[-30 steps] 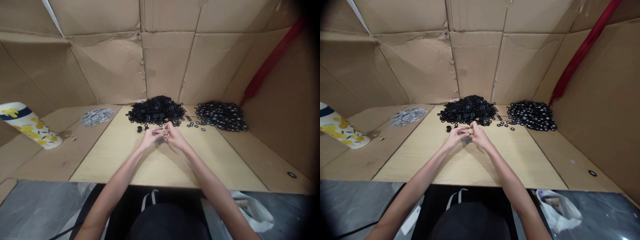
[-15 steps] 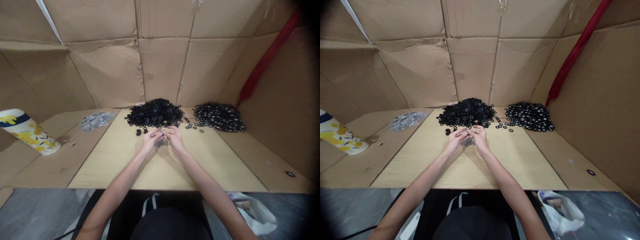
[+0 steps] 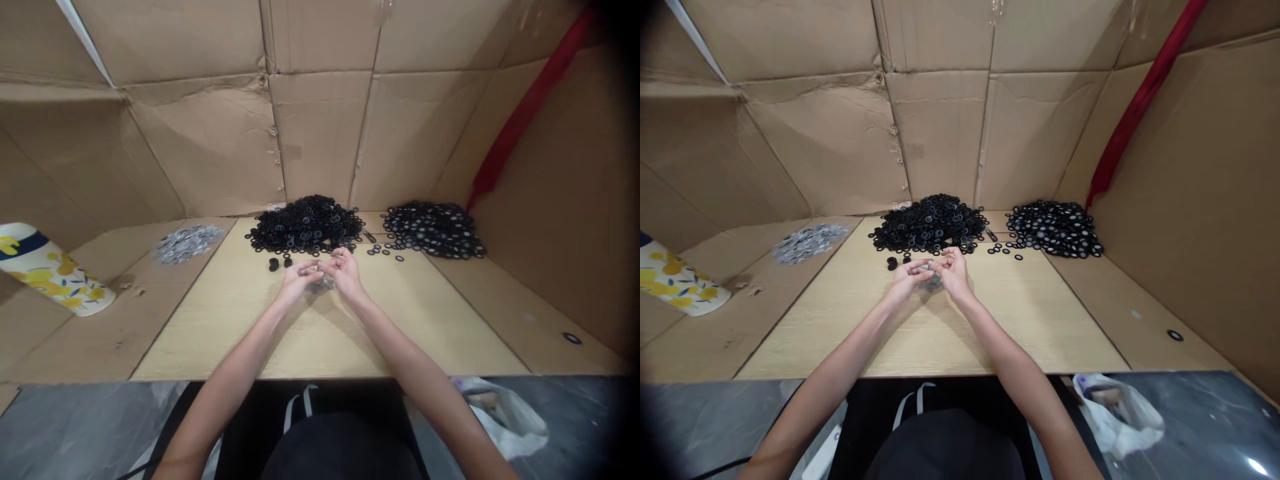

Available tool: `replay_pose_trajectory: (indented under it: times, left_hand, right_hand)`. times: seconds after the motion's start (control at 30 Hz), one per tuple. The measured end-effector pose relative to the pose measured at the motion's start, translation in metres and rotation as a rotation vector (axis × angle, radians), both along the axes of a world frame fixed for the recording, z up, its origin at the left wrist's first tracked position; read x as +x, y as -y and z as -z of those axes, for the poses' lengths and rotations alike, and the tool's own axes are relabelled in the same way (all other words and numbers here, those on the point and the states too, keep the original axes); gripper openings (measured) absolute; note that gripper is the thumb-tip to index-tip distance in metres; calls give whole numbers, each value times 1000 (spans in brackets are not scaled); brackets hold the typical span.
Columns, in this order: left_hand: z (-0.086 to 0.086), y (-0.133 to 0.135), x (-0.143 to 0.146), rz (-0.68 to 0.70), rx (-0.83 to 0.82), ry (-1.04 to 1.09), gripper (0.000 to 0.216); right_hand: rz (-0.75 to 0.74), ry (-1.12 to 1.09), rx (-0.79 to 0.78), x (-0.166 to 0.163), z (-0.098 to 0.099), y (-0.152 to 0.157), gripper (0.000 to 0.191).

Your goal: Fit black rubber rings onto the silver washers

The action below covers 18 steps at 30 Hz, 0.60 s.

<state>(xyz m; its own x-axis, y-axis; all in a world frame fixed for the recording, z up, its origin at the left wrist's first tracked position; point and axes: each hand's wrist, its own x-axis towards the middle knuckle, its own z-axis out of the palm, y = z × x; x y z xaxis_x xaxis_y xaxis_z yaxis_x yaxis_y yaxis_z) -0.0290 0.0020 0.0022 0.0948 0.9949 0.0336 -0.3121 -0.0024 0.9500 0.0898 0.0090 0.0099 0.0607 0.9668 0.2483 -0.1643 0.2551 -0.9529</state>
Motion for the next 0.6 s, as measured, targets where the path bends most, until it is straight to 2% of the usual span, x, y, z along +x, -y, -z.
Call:
replay_pose_trajectory:
  times: [0.17, 0.37, 0.5, 0.6]
  left_hand:
    - [-3, 3, 4, -47, -54, 120, 34]
    - [-8, 2, 4, -120, -71, 244, 34]
    - [-6, -1, -1, -97, -24, 159, 35]
    - [-4, -1, -4, -95, 32, 41, 32]
  right_hand:
    - [-24, 12, 23, 5, -4, -2, 47]
    - [-75, 87, 45, 6, -8, -2, 44]
    - [-106, 183, 74, 9, -6, -2, 40]
    - [-69, 318, 143, 12, -4, -2, 34]
